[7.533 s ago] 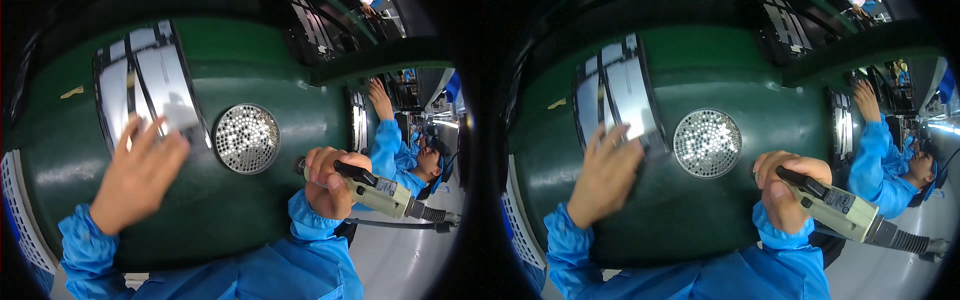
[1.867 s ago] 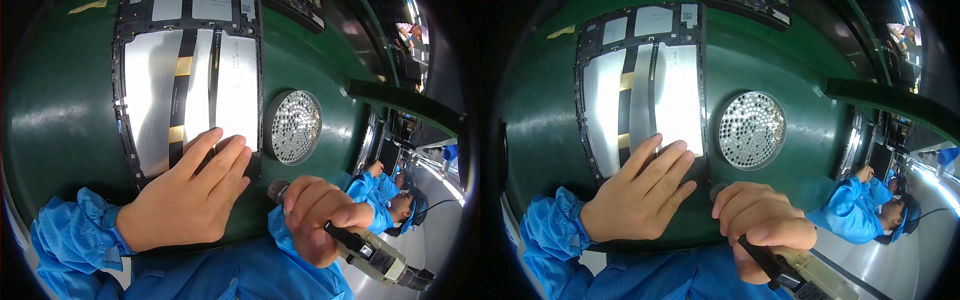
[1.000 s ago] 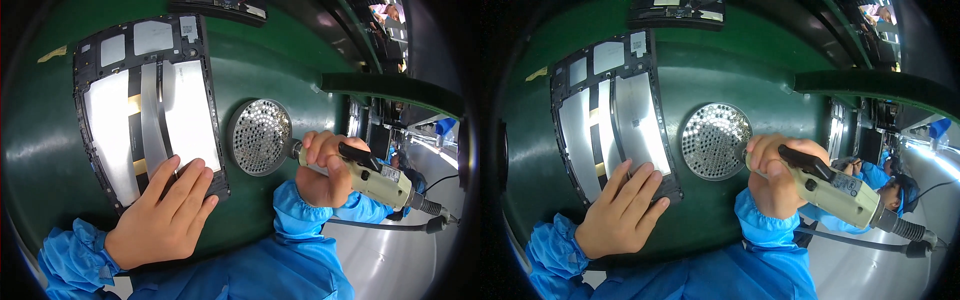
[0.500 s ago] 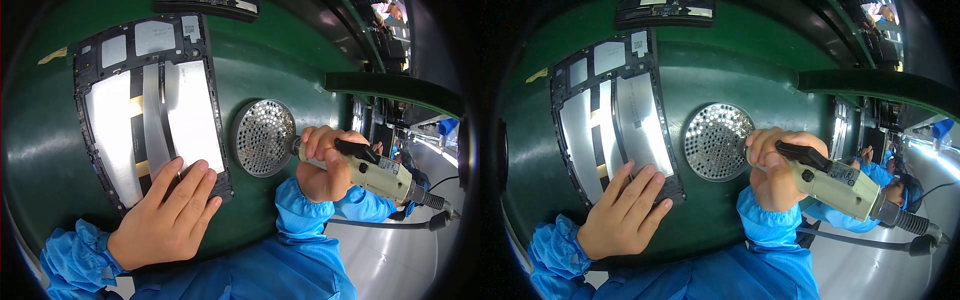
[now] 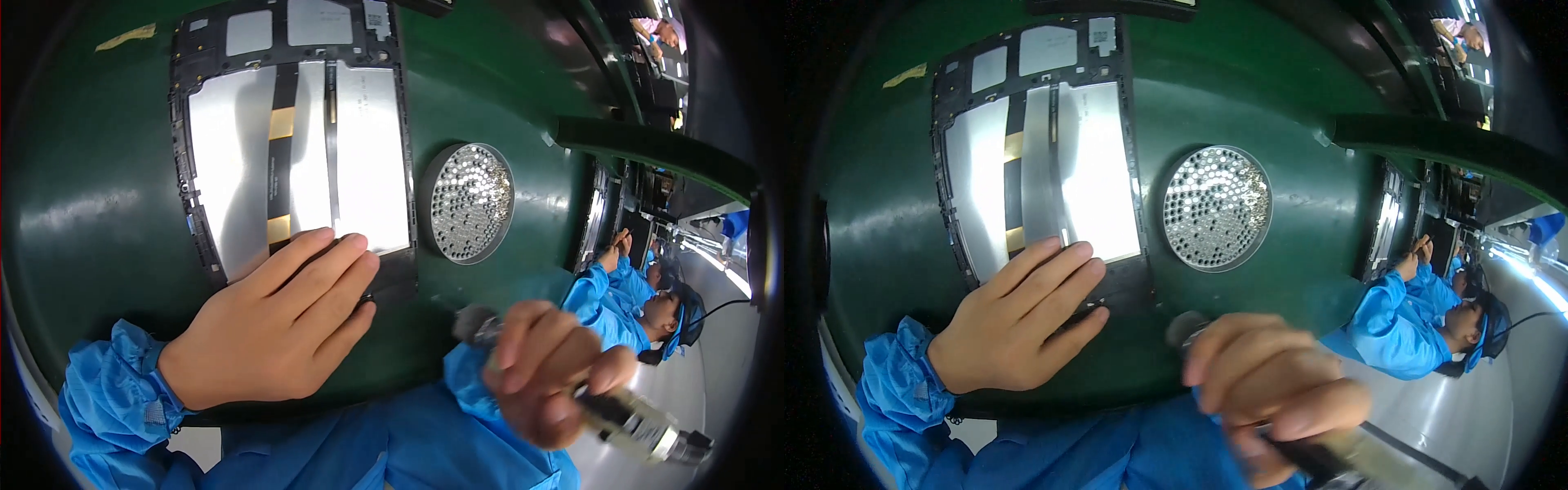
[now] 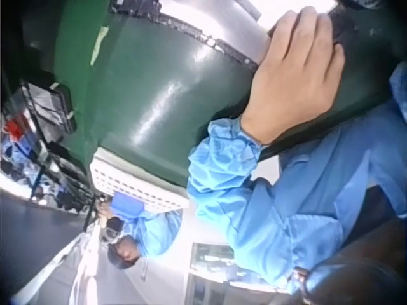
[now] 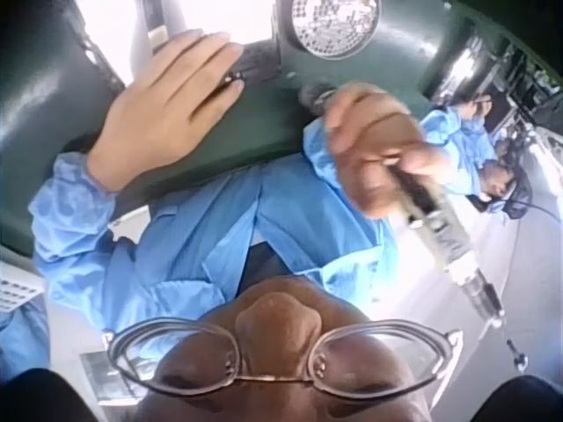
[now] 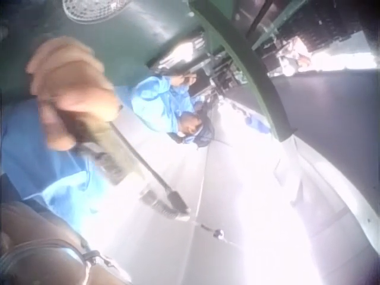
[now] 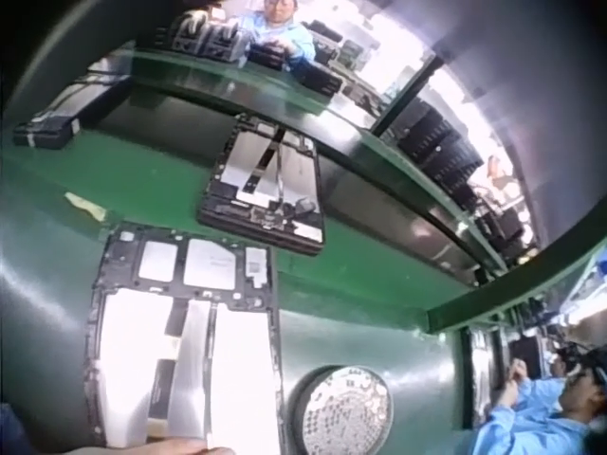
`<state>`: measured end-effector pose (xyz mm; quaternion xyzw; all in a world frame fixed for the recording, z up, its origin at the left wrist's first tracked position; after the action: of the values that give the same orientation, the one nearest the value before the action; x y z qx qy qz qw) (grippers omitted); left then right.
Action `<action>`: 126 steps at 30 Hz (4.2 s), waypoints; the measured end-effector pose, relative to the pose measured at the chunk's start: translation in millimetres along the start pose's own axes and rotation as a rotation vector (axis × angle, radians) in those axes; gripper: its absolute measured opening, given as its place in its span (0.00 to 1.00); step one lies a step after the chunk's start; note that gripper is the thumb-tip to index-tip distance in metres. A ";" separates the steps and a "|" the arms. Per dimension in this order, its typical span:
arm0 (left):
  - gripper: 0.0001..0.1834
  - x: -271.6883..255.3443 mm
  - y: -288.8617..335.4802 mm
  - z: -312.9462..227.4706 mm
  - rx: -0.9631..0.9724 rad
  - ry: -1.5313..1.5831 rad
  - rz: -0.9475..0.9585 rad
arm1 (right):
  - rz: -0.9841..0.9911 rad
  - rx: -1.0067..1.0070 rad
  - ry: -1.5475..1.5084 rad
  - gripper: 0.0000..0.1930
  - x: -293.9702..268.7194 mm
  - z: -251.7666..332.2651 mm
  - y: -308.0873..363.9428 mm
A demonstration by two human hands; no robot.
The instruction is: The person takes tablet assemblies from a conveyor, presses internal components into place by hand, and drives screws using an electric screwdriver before placing each tablet back onto the conveyor.
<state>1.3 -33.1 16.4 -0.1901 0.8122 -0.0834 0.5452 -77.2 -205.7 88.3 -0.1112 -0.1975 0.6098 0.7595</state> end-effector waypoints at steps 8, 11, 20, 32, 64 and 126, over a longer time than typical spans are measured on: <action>0.09 -3.6 1.6 0.9 -0.020 0.011 -0.060 | 0.065 0.025 0.042 0.17 39.4 -20.4 0.7; 0.08 -4.8 4.4 0.7 -0.022 -0.003 -0.066 | 0.051 0.010 0.022 0.17 43.3 -24.3 2.8; 0.07 -2.1 4.7 2.3 -0.018 0.017 -0.077 | 0.088 0.059 -0.012 0.19 43.1 -26.2 4.2; 0.07 -3.3 3.4 2.4 -0.022 0.019 -0.087 | 0.157 0.032 0.053 0.16 45.8 -30.5 -1.0; 0.08 -2.2 7.0 3.3 -0.008 0.024 -0.113 | 0.088 0.025 -0.017 0.18 43.6 -28.3 -0.1; 0.22 -17.0 -13.8 33.0 0.136 0.005 0.154 | -0.342 -0.225 0.012 0.15 -81.6 -13.3 19.9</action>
<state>40.3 -36.6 22.7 -0.0895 0.8183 -0.0967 0.5595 -103.5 -279.3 54.8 -0.1637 -0.2759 0.4452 0.8360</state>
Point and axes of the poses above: each hand's wrist, its own y-axis away from the middle knuckle, its own x-axis out of the palm, z = x × y, the point moved 4 cm from there along -y, towards the middle knuckle, and after that the axes turned 7 degrees about -y, right-handed, at the moved point
